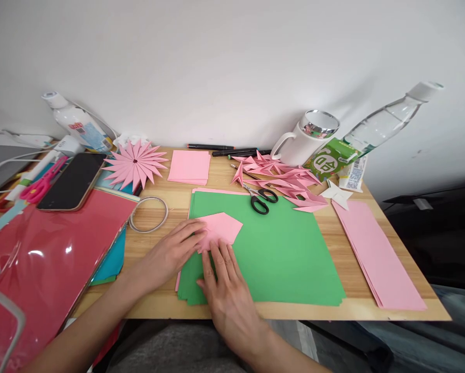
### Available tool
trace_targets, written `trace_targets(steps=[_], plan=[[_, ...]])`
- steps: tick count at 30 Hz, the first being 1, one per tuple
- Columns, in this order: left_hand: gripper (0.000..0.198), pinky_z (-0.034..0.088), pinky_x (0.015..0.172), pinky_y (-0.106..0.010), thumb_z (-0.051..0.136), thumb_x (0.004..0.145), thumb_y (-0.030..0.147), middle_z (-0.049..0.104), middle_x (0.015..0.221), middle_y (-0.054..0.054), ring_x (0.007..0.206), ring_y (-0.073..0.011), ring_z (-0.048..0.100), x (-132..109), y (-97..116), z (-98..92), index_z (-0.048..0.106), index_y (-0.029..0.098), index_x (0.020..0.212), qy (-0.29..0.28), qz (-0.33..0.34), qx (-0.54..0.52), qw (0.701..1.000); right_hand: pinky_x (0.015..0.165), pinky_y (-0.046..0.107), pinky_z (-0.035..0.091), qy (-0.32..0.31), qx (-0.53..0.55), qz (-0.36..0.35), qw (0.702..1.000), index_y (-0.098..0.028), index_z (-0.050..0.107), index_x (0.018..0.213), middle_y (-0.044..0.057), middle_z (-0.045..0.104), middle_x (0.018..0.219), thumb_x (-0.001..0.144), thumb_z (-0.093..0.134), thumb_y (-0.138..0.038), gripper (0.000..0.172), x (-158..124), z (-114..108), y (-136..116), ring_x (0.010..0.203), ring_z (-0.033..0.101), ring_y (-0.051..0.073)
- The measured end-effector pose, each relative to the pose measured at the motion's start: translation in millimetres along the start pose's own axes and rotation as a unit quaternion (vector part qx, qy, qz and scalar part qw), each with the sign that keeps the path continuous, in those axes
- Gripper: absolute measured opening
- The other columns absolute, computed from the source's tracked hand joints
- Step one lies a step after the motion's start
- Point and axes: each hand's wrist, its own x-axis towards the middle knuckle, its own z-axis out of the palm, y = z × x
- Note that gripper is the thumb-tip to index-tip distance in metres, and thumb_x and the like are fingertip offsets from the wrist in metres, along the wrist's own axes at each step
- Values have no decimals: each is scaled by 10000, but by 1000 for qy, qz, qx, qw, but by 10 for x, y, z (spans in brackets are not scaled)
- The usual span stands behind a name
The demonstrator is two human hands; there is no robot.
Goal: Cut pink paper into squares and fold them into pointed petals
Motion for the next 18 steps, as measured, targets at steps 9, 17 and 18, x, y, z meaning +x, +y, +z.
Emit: trace_targets(steps=[9,17,18], plan=[[221,424,1028,-409,424,919,178,547,1184,-97,1204,-220,461,-20,23,-22,527,147,1112,-26,-8,39,999,1052,510,386,-38,34,-54,997,-64,394,1348,222,382,1412,927,455,-227,456,34,-59,245,1382,200,299],[243,421,1034,-400,434,915,174,534,1218,-110,1230,-223,437,-53,-11,73,520,127,1138,-9,-9,49,999,1058,515,377,-42,19,-71,996,-59,341,1383,199,374,1427,938,428,-225,483,31,-67,266,1386,176,296],[247,426,1028,-399,431,916,171,533,1219,-110,1231,-225,437,-55,-13,81,519,127,1142,-5,-8,52,999,1057,518,377,-44,18,-71,996,-59,330,1390,197,365,1433,939,425,-229,491,28,-61,267,1386,172,297]])
